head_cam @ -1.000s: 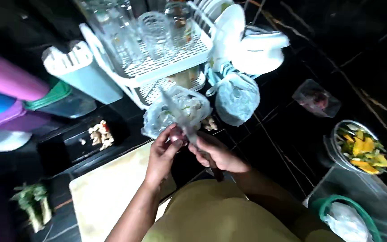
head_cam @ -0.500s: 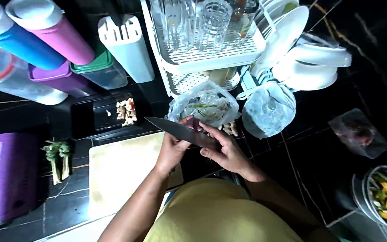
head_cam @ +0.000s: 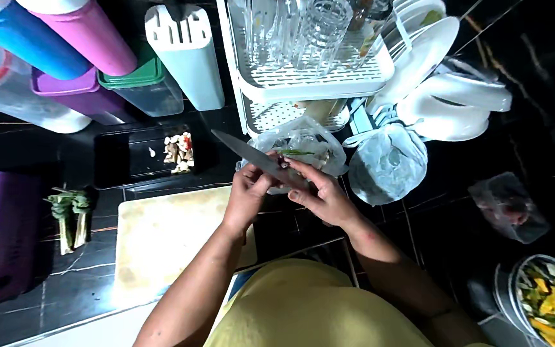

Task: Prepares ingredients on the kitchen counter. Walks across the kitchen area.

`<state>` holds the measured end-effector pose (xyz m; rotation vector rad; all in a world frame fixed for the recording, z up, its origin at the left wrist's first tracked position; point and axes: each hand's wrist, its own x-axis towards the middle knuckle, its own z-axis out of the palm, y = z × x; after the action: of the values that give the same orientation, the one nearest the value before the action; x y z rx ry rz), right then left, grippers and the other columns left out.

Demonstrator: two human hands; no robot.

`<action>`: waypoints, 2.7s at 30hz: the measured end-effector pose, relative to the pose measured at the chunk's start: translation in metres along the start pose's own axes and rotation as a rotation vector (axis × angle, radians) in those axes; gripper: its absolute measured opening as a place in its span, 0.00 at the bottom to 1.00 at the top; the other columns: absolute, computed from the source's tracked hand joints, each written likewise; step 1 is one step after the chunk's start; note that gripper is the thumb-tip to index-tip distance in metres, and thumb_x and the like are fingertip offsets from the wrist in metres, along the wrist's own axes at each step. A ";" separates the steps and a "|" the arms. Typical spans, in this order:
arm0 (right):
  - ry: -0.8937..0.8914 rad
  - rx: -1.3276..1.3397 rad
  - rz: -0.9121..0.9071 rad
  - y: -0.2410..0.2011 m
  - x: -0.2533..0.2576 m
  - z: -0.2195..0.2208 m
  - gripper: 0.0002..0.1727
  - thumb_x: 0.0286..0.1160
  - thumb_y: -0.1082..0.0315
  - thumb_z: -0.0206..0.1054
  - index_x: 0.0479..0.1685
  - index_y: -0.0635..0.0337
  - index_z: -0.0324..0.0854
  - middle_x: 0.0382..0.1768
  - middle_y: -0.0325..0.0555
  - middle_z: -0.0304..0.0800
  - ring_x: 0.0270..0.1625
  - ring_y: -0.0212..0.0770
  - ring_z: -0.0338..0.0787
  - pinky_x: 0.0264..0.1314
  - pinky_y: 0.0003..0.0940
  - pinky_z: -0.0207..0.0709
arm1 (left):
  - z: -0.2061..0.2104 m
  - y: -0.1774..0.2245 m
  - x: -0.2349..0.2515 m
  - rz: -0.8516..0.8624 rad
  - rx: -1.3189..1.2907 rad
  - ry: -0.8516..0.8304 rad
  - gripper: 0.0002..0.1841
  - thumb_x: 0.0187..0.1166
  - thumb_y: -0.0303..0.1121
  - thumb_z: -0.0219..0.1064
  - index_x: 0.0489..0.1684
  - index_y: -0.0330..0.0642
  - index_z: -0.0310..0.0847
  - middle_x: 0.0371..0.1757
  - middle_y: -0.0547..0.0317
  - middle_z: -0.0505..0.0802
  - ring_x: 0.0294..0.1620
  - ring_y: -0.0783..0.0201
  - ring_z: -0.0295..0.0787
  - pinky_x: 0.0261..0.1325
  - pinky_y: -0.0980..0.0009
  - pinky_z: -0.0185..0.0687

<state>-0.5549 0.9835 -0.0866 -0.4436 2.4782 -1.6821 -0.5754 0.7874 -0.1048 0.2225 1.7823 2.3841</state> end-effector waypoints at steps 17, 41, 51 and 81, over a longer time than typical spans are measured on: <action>-0.006 1.022 0.435 0.000 0.005 -0.027 0.19 0.85 0.45 0.61 0.59 0.49 0.76 0.34 0.42 0.86 0.15 0.28 0.76 0.18 0.19 0.76 | -0.014 -0.017 -0.014 -0.136 -0.495 -0.091 0.22 0.80 0.44 0.65 0.68 0.44 0.82 0.52 0.51 0.93 0.40 0.65 0.93 0.45 0.70 0.91; 0.034 -0.323 -0.127 -0.011 -0.022 0.024 0.35 0.85 0.41 0.61 0.89 0.44 0.69 0.58 0.52 0.86 0.51 0.44 0.89 0.51 0.48 0.87 | 0.018 0.005 -0.021 -0.433 -0.734 0.254 0.22 0.93 0.50 0.48 0.58 0.43 0.81 0.45 0.51 0.94 0.44 0.62 0.94 0.48 0.68 0.92; -0.018 -0.170 -0.097 -0.015 -0.026 0.025 0.36 0.87 0.45 0.59 0.93 0.46 0.61 0.70 0.48 0.85 0.69 0.40 0.87 0.71 0.47 0.82 | 0.011 0.007 -0.032 -0.226 -0.650 0.099 0.17 0.93 0.41 0.51 0.71 0.50 0.78 0.59 0.55 0.92 0.56 0.62 0.92 0.57 0.66 0.90; 0.032 -0.172 -0.128 -0.006 -0.005 0.017 0.33 0.83 0.48 0.66 0.85 0.52 0.71 0.55 0.47 0.89 0.50 0.38 0.89 0.52 0.41 0.87 | 0.015 0.015 -0.023 -0.083 -0.265 0.167 0.16 0.93 0.33 0.47 0.64 0.40 0.81 0.52 0.59 0.93 0.48 0.66 0.93 0.56 0.66 0.92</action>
<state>-0.5449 0.9674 -0.0880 -0.6093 2.6825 -1.5356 -0.5507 0.7922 -0.0864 -0.0839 1.4796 2.6087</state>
